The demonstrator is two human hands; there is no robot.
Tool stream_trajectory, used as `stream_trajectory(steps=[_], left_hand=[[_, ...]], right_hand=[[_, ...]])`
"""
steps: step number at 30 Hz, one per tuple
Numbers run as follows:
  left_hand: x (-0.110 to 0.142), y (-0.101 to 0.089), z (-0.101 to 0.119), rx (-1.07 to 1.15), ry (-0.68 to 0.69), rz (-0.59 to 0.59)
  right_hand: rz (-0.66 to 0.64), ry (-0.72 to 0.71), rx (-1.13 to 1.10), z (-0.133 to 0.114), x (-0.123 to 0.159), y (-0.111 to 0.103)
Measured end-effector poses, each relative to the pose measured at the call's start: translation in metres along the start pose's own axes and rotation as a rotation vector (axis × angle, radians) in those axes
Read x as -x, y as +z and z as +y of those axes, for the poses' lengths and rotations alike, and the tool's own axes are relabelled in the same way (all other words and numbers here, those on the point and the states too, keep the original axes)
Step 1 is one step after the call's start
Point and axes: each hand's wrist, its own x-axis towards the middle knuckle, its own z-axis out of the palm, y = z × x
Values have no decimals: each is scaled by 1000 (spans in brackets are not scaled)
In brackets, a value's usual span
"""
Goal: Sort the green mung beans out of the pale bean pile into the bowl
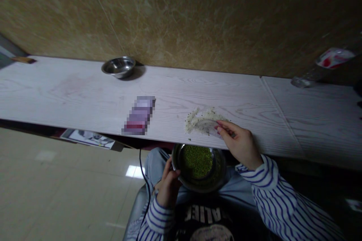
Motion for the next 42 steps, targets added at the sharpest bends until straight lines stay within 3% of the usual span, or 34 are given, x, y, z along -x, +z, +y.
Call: stream_trajectory(steps=[5, 12, 22, 32, 42], left_hand=[[0, -1, 0, -1, -4, -15], [1, -1, 0, 20, 17, -34], [2, -1, 0, 31, -14, -22], [1, -2, -1, 49, -8, -19], [-1, -4, -4, 38, 6, -52]], right_hand=[[48, -1, 45, 1, -2, -2], [15, -31, 29, -5, 0, 6], [6, 1, -2, 2, 7, -2], [-66, -7, 20, -14, 23, -2], [-51, -17, 17, -9, 33, -2]])
